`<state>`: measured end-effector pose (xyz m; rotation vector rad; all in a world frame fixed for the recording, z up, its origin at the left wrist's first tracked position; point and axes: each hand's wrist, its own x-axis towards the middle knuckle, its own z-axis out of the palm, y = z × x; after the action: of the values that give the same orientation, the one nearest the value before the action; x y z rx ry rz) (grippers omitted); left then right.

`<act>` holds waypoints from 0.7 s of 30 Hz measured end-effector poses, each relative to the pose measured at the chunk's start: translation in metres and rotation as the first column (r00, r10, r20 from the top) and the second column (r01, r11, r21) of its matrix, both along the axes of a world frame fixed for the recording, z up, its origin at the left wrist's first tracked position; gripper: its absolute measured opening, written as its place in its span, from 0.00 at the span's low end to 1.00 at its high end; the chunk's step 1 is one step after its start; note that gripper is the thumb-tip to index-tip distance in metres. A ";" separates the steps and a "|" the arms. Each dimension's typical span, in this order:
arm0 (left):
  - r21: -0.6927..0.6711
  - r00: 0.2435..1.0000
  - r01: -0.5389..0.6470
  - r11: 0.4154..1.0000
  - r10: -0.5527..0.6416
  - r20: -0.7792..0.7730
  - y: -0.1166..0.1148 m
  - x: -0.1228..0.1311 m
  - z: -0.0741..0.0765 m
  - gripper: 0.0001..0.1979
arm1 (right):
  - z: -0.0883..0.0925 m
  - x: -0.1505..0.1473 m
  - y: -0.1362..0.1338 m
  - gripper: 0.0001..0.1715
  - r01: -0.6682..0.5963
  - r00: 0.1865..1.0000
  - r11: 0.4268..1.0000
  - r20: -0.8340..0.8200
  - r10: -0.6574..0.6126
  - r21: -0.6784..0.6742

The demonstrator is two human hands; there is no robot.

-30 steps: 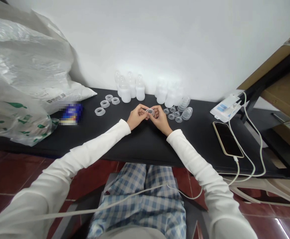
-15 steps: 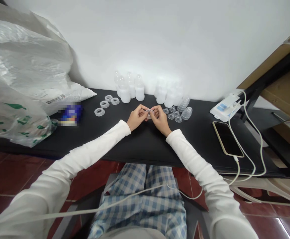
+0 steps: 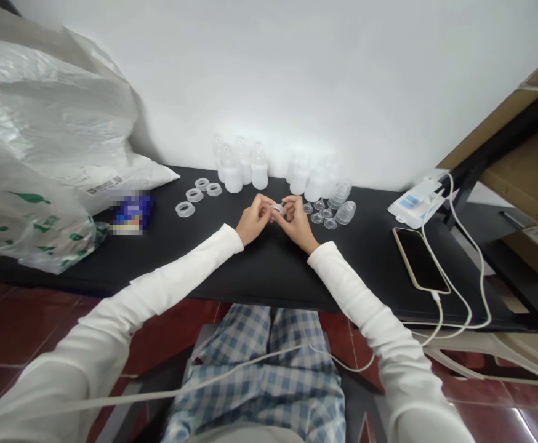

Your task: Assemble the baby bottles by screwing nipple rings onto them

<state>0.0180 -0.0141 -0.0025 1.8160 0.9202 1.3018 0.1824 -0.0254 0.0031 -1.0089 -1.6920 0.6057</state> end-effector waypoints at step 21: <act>0.113 0.998 0.057 0.992 -0.053 -0.041 0.014 -0.004 -0.014 0.10 | -0.001 0.006 0.012 0.29 -0.094 0.958 0.970 -0.286 0.026 -0.226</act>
<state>0.0138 -0.0005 -0.0165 1.9454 0.8248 1.3133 0.1887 -0.0138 0.0022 -0.9871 -1.4246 0.9645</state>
